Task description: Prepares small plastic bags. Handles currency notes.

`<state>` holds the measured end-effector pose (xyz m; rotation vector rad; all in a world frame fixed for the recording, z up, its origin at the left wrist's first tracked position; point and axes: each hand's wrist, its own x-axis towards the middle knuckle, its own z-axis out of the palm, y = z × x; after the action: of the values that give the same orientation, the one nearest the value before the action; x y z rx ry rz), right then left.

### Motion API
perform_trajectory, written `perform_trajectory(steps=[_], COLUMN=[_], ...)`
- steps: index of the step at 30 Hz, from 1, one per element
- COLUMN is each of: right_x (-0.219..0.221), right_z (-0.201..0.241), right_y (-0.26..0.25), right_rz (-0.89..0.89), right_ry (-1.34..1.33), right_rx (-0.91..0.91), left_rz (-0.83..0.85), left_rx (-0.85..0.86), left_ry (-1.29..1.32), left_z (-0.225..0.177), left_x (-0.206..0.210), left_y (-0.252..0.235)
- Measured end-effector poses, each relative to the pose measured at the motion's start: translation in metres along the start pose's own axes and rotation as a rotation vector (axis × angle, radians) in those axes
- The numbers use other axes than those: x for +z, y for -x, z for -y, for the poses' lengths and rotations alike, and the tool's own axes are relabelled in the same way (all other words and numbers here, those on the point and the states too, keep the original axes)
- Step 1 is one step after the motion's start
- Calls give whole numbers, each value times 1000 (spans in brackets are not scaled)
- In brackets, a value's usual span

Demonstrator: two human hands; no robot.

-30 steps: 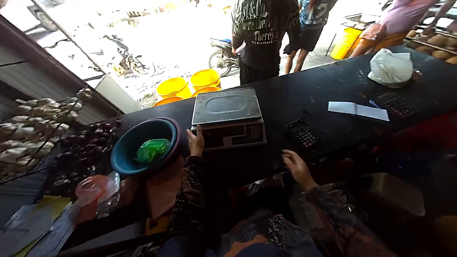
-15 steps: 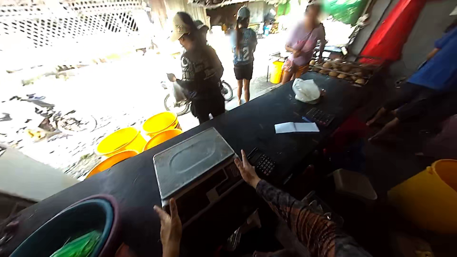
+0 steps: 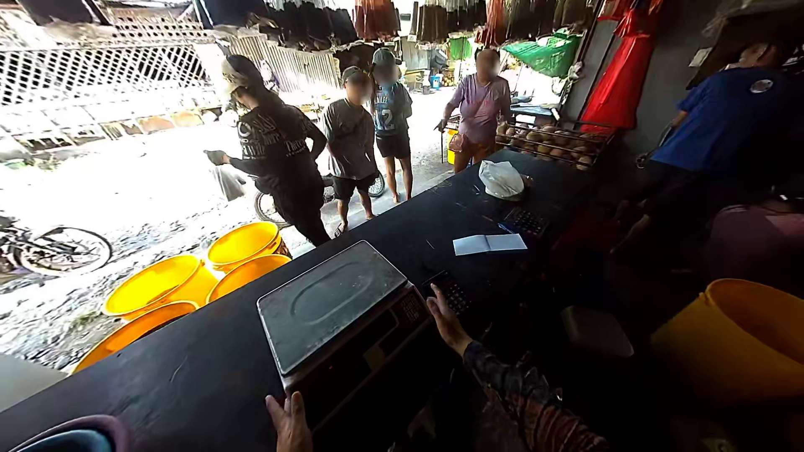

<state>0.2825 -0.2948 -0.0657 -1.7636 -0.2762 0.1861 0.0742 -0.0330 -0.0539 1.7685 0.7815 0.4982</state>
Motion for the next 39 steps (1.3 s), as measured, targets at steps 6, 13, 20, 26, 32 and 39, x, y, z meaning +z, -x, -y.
perform_trajectory(steps=[6,13,20,26,32,39], right_x=[-51,-58,-22,-23,-22,-21], right_z=[-45,-51,-72,-69,-77,-51], right_y=[36,15,15,15,11,23], right_rz=[-372,-520,-338,-304,-354,-431], right_ry=[191,471,832,859,844,595], right_rx=[-173,-249,-212,-156,-148,-212], left_rz=[-120,-154,979,256,-564,-686], left_rx=[170,517,23,120,53,245], left_ry=[-175,-398,-70,-323,-752,-532], left_z=[21,37,12,-6,-18,-47], left_x=[-35,-32,-21,-123,-270,-299], left_y=[42,85,150,111,0,-32])
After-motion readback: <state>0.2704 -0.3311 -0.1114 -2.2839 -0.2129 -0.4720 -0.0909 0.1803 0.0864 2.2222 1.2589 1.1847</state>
